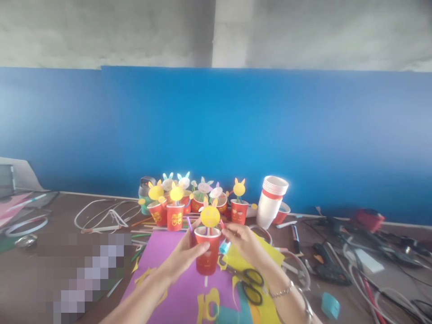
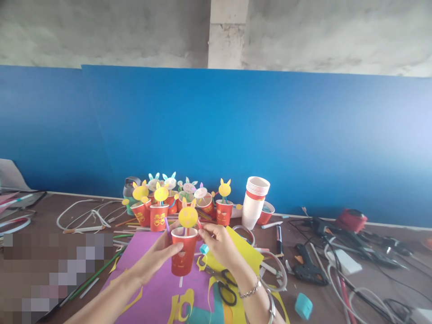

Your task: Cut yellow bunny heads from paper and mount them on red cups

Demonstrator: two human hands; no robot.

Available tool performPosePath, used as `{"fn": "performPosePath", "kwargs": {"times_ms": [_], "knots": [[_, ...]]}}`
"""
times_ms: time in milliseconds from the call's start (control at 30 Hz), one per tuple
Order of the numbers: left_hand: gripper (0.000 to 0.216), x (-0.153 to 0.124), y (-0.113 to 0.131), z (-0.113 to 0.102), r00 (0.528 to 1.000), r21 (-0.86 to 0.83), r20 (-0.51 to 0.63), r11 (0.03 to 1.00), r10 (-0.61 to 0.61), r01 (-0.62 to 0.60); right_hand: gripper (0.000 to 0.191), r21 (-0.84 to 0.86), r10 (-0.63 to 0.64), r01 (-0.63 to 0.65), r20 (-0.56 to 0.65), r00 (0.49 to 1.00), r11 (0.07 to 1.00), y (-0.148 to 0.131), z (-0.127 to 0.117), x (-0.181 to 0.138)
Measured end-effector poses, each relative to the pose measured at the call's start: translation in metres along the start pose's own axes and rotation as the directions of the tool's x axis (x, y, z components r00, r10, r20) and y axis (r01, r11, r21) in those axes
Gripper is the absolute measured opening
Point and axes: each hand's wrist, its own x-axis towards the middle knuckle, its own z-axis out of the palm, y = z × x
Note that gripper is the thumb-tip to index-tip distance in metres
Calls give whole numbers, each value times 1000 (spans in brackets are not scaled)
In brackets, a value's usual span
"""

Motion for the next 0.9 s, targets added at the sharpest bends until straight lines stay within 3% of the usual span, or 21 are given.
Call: {"fn": "performPosePath", "kwargs": {"times_ms": [167,333,500,633,767,900], "knots": [[50,2,-10,-9,991,120,-135,992,-13,29,34,-65,-24,26,32,999,998,-1,3,0],[39,4,-7,-14,993,419,-25,903,118,-97,36,-140,-21,31,70,997,990,3,4,-2],[45,1,2,-15,992,569,15,815,127,-113,34,-245,-58,91,140,988,965,1,7,-6],[42,0,0,-16,991,533,-20,840,131,-100,31,-249,-92,129,157,983,960,0,6,-6],[48,2,-10,-19,981,337,-137,937,140,-87,33,-193,-36,57,108,993,980,-1,4,-3],[57,2,-19,-21,973,228,-213,973,91,-41,34,-147,24,-13,75,997,989,-6,7,-4]]}}
